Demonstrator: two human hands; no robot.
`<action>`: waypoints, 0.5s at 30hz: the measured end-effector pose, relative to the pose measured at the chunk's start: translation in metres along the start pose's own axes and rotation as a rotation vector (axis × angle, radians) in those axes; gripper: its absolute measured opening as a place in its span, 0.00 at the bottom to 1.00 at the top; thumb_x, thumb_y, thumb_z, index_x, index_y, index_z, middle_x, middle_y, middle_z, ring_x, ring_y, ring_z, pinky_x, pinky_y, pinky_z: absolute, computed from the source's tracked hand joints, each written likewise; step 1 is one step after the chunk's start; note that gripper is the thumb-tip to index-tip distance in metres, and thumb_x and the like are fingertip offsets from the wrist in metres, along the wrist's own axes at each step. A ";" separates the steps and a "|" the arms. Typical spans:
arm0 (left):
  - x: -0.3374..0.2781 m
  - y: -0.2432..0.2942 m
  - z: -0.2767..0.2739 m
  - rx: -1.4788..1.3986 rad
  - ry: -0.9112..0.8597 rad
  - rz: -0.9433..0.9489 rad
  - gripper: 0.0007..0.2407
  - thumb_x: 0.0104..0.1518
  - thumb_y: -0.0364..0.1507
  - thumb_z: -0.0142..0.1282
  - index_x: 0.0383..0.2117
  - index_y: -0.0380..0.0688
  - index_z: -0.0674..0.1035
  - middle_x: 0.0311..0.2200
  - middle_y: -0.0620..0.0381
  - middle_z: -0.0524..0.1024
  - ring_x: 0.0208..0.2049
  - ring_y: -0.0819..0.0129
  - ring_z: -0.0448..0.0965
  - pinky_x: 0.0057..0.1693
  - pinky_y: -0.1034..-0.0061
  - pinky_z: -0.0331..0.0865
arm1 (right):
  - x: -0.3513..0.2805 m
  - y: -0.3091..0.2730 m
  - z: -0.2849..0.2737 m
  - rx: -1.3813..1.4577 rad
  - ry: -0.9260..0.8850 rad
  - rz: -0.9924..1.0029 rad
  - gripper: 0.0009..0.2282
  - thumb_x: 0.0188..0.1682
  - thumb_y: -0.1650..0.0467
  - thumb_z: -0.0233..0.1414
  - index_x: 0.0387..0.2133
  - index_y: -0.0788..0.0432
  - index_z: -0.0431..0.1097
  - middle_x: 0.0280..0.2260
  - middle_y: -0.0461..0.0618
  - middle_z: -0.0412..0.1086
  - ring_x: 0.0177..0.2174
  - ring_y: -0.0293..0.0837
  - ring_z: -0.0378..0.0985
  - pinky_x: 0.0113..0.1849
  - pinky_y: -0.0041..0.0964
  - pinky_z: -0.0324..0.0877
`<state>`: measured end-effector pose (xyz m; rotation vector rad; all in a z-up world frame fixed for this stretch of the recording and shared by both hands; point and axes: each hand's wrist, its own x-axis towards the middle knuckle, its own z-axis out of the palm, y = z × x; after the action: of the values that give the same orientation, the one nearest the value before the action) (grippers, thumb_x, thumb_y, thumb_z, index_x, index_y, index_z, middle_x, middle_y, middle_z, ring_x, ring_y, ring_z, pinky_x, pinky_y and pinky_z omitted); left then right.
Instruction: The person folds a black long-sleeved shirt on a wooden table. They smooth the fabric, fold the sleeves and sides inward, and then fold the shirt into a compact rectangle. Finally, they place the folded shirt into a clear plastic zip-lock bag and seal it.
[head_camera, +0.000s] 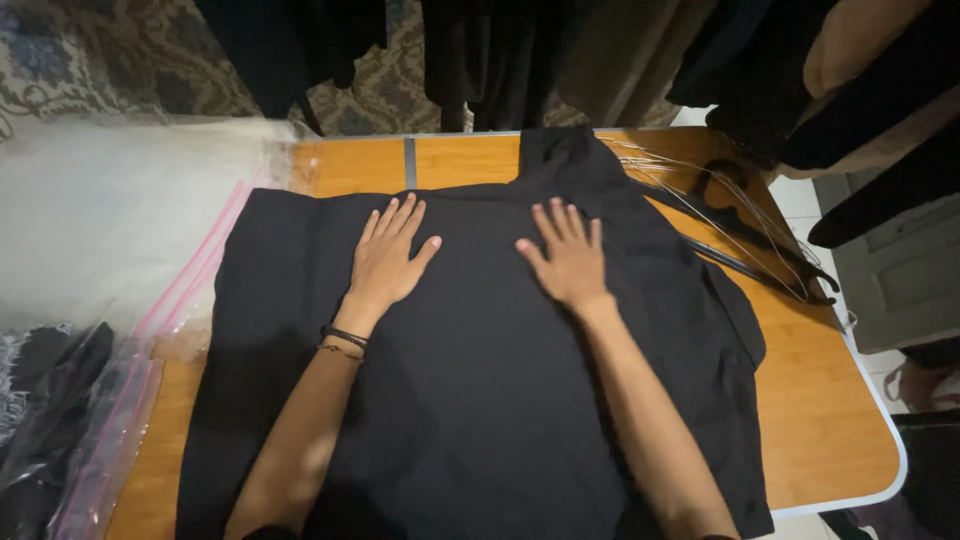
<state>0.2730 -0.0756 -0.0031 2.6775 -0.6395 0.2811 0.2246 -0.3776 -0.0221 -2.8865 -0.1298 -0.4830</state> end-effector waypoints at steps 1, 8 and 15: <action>0.001 -0.001 0.000 0.003 -0.008 -0.007 0.28 0.66 0.48 0.40 0.68 0.47 0.62 0.72 0.56 0.54 0.73 0.62 0.48 0.74 0.62 0.38 | 0.003 0.016 0.003 -0.024 0.010 0.037 0.33 0.54 0.46 0.36 0.69 0.49 0.55 0.70 0.55 0.48 0.68 0.55 0.47 0.65 0.62 0.37; 0.000 -0.002 0.000 0.023 -0.004 0.013 0.29 0.65 0.49 0.39 0.69 0.47 0.62 0.71 0.55 0.54 0.72 0.61 0.48 0.73 0.62 0.39 | -0.001 0.055 -0.038 -0.131 -0.183 0.223 0.35 0.51 0.44 0.31 0.70 0.45 0.48 0.71 0.46 0.43 0.69 0.45 0.42 0.63 0.71 0.27; 0.000 -0.008 0.009 0.034 0.082 0.056 0.26 0.67 0.46 0.42 0.66 0.44 0.66 0.69 0.51 0.60 0.71 0.57 0.53 0.73 0.58 0.43 | -0.006 0.089 -0.032 0.038 -0.011 0.137 0.30 0.56 0.50 0.39 0.68 0.50 0.55 0.70 0.54 0.48 0.68 0.52 0.45 0.64 0.63 0.34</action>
<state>0.2776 -0.0726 -0.0139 2.6680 -0.6911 0.4184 0.2196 -0.4716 -0.0122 -2.8372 0.0569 -0.4344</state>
